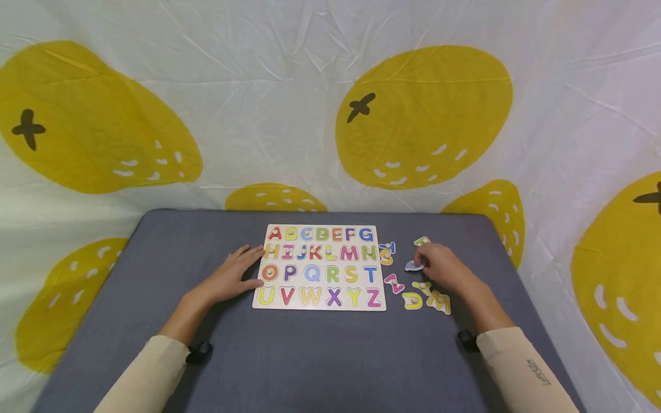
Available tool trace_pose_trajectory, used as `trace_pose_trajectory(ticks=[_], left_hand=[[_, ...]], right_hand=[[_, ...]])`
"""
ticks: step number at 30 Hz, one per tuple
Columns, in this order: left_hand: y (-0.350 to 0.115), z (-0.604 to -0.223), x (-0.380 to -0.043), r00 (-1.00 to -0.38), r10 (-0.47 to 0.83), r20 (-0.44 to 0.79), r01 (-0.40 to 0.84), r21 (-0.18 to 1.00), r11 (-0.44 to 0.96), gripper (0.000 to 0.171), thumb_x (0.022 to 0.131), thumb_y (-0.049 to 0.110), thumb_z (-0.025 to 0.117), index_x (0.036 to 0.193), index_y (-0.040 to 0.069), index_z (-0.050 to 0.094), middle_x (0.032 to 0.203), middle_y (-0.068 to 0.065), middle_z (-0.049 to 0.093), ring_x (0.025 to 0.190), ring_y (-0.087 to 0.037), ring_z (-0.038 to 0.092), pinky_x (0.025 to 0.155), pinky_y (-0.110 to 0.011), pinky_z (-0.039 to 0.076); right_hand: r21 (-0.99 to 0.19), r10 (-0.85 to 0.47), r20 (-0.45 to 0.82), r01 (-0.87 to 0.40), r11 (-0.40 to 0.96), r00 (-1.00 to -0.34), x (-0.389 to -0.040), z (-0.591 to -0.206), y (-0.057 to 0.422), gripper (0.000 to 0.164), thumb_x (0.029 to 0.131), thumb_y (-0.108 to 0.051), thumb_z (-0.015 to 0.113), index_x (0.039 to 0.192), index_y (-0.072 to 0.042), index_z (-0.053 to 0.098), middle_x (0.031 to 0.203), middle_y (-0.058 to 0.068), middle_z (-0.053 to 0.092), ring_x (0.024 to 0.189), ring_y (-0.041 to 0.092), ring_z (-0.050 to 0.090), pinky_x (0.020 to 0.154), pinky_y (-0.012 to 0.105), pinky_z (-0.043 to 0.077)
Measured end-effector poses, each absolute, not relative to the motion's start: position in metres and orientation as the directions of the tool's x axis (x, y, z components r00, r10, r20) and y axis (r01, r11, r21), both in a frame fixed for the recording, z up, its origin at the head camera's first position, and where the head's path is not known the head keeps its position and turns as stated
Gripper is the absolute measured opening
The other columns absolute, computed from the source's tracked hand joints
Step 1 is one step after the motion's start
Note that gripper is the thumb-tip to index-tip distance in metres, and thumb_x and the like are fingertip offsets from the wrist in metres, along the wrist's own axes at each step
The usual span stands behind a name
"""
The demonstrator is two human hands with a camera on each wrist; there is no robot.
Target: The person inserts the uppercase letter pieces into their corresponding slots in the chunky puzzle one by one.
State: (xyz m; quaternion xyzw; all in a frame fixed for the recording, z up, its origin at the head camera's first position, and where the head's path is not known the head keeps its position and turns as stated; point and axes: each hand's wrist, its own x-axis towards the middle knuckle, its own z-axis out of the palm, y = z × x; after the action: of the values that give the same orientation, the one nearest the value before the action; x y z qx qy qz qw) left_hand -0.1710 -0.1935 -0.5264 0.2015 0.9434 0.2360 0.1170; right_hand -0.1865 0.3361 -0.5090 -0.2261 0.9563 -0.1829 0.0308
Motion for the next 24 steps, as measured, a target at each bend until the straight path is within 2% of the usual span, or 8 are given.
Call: trace_pose_trajectory(ticks=[5,12,16,24], left_hand=[[-0.1941,-0.5264,-0.1711,-0.891,0.435,-0.127,0.327,0.486,0.811,0.084,0.094,0.036,0.077,0.162,0.011,0.035,0.168,-0.011,0.033,0.158,-0.044,0.016,0.121,-0.073,0.012],[-0.1944,-0.5271,-0.171,-0.892,0.436,-0.122,0.33,0.485,0.81,0.084,0.094,0.035,0.077,0.162,0.01,0.035,0.168,-0.011,0.034,0.158,-0.044,0.017,0.121,-0.073,0.013],[-0.1951,-0.5274,-0.1703,-0.891,0.441,-0.106,0.339,0.489,0.804,0.082,0.094,0.033,0.077,0.161,0.008,0.036,0.168,-0.012,0.034,0.157,-0.046,0.019,0.12,-0.074,0.014],[-0.1952,-0.5275,-0.1716,-0.89,0.438,-0.125,0.33,0.488,0.808,0.084,0.095,0.037,0.076,0.163,0.01,0.034,0.169,-0.01,0.032,0.158,-0.044,0.016,0.122,-0.072,0.012]], right_hand=[[-0.388,-0.429,0.012,-0.4,0.83,-0.903,-0.1844,-0.5136,0.3374,0.027,0.074,0.013,0.062,0.085,-0.01,0.068,0.077,-0.003,0.057,0.071,0.011,0.047,0.065,0.031,0.041],[-0.422,-0.404,-0.036,-0.353,0.835,-0.914,-0.1847,-0.5152,0.3376,0.015,0.086,0.003,0.07,0.099,-0.007,0.068,0.086,0.002,0.063,0.074,0.013,0.053,0.068,0.035,0.046],[-0.408,-0.423,-0.038,-0.372,0.834,-0.905,-0.1866,-0.5172,0.3371,0.017,0.089,-0.004,0.075,0.106,-0.005,0.072,0.093,0.004,0.067,0.077,0.013,0.055,0.07,0.037,0.049],[-0.387,-0.39,-0.049,-0.342,0.856,-0.92,-0.1872,-0.5193,0.3314,0.014,0.091,-0.013,0.077,0.1,-0.004,0.072,0.084,0.0,0.064,0.075,0.013,0.054,0.069,0.035,0.048]])
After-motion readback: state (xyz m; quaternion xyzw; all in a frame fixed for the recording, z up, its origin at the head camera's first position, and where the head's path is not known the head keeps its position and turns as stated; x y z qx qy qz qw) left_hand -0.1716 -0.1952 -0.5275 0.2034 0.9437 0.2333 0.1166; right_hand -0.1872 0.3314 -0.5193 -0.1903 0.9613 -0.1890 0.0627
